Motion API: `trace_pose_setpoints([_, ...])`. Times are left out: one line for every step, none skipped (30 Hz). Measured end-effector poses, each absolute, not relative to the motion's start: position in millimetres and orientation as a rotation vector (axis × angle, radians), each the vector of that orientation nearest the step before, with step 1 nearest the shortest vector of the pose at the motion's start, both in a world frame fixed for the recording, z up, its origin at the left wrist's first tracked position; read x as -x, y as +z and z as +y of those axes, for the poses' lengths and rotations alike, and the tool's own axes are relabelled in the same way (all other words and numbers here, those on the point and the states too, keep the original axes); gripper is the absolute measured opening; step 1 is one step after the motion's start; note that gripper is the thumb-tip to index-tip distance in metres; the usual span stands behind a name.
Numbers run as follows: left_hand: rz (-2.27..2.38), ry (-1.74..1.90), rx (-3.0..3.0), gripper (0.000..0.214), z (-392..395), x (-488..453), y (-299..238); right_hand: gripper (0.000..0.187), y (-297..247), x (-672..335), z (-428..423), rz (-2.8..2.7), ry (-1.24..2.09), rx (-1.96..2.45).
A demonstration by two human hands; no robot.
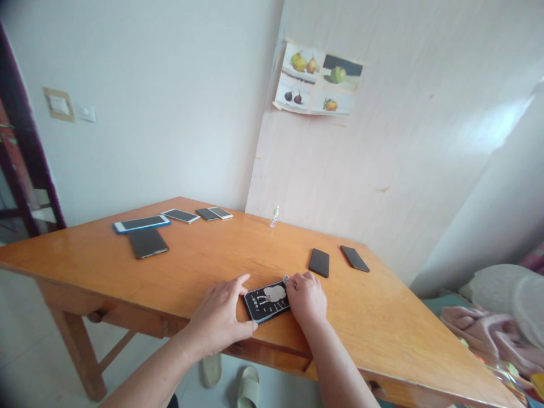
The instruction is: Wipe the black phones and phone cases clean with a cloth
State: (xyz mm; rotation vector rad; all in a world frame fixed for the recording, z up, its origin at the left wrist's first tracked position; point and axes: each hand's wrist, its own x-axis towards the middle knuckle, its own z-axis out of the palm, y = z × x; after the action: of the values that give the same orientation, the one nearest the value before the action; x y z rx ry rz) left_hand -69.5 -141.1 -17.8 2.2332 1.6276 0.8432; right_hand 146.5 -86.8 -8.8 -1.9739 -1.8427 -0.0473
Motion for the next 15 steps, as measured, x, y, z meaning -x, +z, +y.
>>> trace_pose_setpoints([1.623,0.848,-2.238,0.084,-141,70,-18,0.024,-9,-148,-87,-1.844,-0.059,1.965])
trace_pose_setpoints([1.621,0.852,-2.243,0.084,-141,70,-19,0.022,-10,-145,-91,-1.872,-0.056,1.925])
trace_pose_setpoints([1.621,0.854,-2.247,0.084,-141,70,-19,0.02,-10,-138,-97,-1.918,-0.041,1.856])
trace_pose_setpoints([1.623,0.852,-2.248,0.083,-141,70,-18,0.018,-11,-129,-105,-1.978,-0.011,1.763])
trace_pose_setpoints([1.626,0.847,-2.246,0.081,-141,70,-18,0.018,-12,-119,-114,-2.039,0.032,1.659])
trace_pose_setpoints([1.629,0.842,-2.241,0.079,-141,70,-17,0.017,-13,-109,-122,-2.097,0.079,1.555])
trace_pose_setpoints([1.636,0.838,-2.233,0.077,-141,69,-17,0.017,-13,-101,-129,-2.143,0.124,1.471])
trace_pose_setpoints([1.64,0.83,-2.226,0.076,-142,69,-16,0.016,-14,-96,-133,-2.172,0.158,1.418])
trace_pose_setpoints([1.642,0.824,-2.222,0.076,-142,69,-15,0.016,-14,-95,-134,-2.179,0.172,1.407])
trace_pose_setpoints([1.641,0.822,-2.221,0.076,-142,69,-14,0.015,-14,-99,-132,-2.165,0.168,1.434])
trace_pose_setpoints([1.638,0.823,-2.224,0.078,-142,69,-14,0.016,-13,-106,-127,-2.13,0.145,1.499])
trace_pose_setpoints([1.634,0.826,-2.23,0.08,-142,69,-14,0.016,-13,-117,-120,-2.076,0.109,1.589])
trace_pose_setpoints([1.631,0.83,-2.236,0.081,-142,70,-15,0.017,-13,-129,-113,-2.012,0.068,1.688])
trace_pose_setpoints([1.627,0.833,-2.242,0.082,-142,70,-15,0.019,-13,-140,-105,-1.938,0.029,1.792])
trace_pose_setpoints([1.626,0.838,-2.247,0.082,-142,70,-16,0.02,-13,-150,-99,-1.881,0.001,1.869])
